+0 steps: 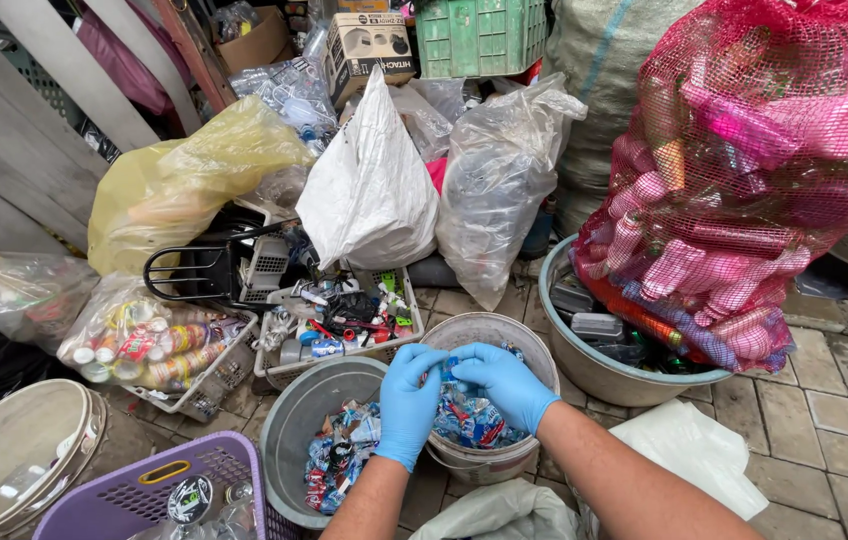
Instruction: The person sits on the floor and sorts small plastic items from a bucket into a white bag. They pick up each item, briefly inspect it, and place it into the bag. The workspace is cluttered with various containers and bags of recyclables.
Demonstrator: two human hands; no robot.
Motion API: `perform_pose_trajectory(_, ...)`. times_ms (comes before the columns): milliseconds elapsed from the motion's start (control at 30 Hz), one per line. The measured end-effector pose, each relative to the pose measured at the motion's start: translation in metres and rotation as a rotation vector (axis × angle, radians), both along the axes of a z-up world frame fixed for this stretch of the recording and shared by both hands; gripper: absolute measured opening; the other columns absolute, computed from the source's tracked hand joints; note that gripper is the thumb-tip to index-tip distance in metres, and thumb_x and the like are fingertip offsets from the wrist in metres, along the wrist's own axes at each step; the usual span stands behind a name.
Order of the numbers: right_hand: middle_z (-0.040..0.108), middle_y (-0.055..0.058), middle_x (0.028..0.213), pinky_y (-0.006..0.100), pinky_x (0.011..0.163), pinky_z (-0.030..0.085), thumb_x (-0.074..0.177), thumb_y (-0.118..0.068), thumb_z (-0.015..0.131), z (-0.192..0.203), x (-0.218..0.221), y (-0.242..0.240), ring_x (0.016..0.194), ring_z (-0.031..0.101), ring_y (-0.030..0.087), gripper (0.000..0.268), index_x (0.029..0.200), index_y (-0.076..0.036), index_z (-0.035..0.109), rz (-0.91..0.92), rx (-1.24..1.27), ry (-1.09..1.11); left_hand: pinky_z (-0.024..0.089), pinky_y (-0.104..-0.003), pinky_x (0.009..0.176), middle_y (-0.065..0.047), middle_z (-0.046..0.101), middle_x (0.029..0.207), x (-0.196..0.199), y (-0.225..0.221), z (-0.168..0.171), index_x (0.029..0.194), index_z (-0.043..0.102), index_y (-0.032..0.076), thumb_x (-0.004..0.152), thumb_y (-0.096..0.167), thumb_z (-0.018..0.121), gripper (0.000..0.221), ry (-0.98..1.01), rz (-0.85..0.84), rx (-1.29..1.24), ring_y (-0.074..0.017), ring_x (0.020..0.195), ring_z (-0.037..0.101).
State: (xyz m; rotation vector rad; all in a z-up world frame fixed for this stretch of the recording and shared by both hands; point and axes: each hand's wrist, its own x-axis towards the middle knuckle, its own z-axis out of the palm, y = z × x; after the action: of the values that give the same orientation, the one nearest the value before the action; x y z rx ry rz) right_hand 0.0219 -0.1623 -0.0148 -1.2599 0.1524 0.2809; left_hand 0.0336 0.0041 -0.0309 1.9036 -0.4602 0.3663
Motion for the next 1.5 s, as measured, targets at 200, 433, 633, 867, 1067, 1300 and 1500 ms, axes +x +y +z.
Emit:
perform_pose_trajectory(200, 0.071, 0.007, 0.092, 0.032, 0.076, 0.053, 0.089, -0.007, 0.071, 0.008, 0.000, 0.001, 0.081, 0.061, 0.017, 0.014, 0.103, -0.005, 0.071, -0.084, -0.154, -0.007, 0.054, -0.033, 0.084, -0.002, 0.071, 0.116, -0.005, 0.002, 0.021, 0.142, 0.061, 0.014, 0.096, 0.008, 0.049, 0.048, 0.286, 0.089, -0.215, -0.0116, 0.079, 0.057)
perform_pose_trajectory(433, 0.074, 0.007, 0.096, 0.030, 0.085, 0.056, 0.088, -0.001, 0.072, 0.006, 0.001, -0.001, 0.089, 0.068, 0.016, 0.025, 0.112, -0.005, 0.072, -0.078, -0.211, -0.109, 0.057, -0.030, 0.094, -0.004, 0.073, 0.104, -0.006, 0.005, 0.026, 0.124, 0.073, 0.011, 0.090, 0.020, 0.072, 0.035, 0.659, -0.095, -0.314, -0.0145, 0.098, 0.067)
perform_pose_trajectory(633, 0.070, 0.003, 0.092, 0.031, 0.090, 0.059, 0.086, -0.005, 0.077, 0.008, 0.000, -0.001, 0.092, 0.069, 0.017, 0.028, 0.113, -0.009, 0.072, -0.069, -0.269, -0.125, 0.058, -0.031, 0.091, -0.005, 0.079, 0.099, -0.002, 0.001, 0.015, 0.106, 0.079, 0.009, 0.092, 0.014, 0.071, 0.017, 0.575, -0.079, -0.332, -0.0148, 0.094, 0.070)
perform_pose_trajectory(867, 0.076, 0.004, 0.095, 0.029, 0.087, 0.058, 0.087, -0.001, 0.074, 0.005, 0.002, -0.001, 0.088, 0.069, 0.014, 0.012, 0.096, -0.009, 0.075, -0.066, -0.307, -0.190, 0.058, -0.029, 0.090, -0.004, 0.079, 0.098, -0.005, 0.003, 0.021, 0.103, 0.079, 0.008, 0.091, 0.012, 0.072, 0.015, 0.570, -0.097, -0.332, -0.0136, 0.093, 0.070)
perform_pose_trajectory(1067, 0.073, 0.002, 0.091, 0.029, 0.084, 0.055, 0.089, -0.001, 0.070, 0.013, -0.002, 0.002, 0.086, 0.065, 0.013, 0.009, 0.093, -0.009, 0.073, -0.051, -0.289, -0.210, 0.058, -0.032, 0.090, -0.005, 0.077, 0.097, -0.003, 0.001, 0.014, 0.102, 0.077, 0.008, 0.092, 0.008, 0.070, 0.012, 0.540, -0.122, -0.424, -0.0155, 0.093, 0.069)
perform_pose_trajectory(1300, 0.066, 0.006, 0.090, 0.031, 0.083, 0.059, 0.094, -0.002, 0.062, 0.018, -0.004, 0.004, 0.084, 0.069, 0.018, 0.007, 0.097, -0.009, 0.064, -0.008, -0.168, -0.202, 0.053, -0.029, 0.076, -0.005, 0.072, 0.089, -0.003, -0.003, 0.009, 0.104, 0.075, 0.008, 0.095, 0.007, 0.066, 0.013, 0.571, -0.101, -0.517, -0.0143, 0.077, 0.060)
perform_pose_trajectory(1500, 0.069, 0.002, 0.090, 0.027, 0.080, 0.053, 0.093, -0.007, 0.072, 0.009, 0.001, -0.003, 0.084, 0.062, 0.012, 0.005, 0.096, -0.010, 0.070, -0.022, -0.280, -0.306, 0.059, -0.033, 0.096, -0.007, 0.078, 0.103, -0.006, -0.002, 0.018, 0.103, 0.077, 0.007, 0.093, 0.006, 0.067, 0.015, 0.523, -0.147, -0.457, -0.0174, 0.100, 0.071)
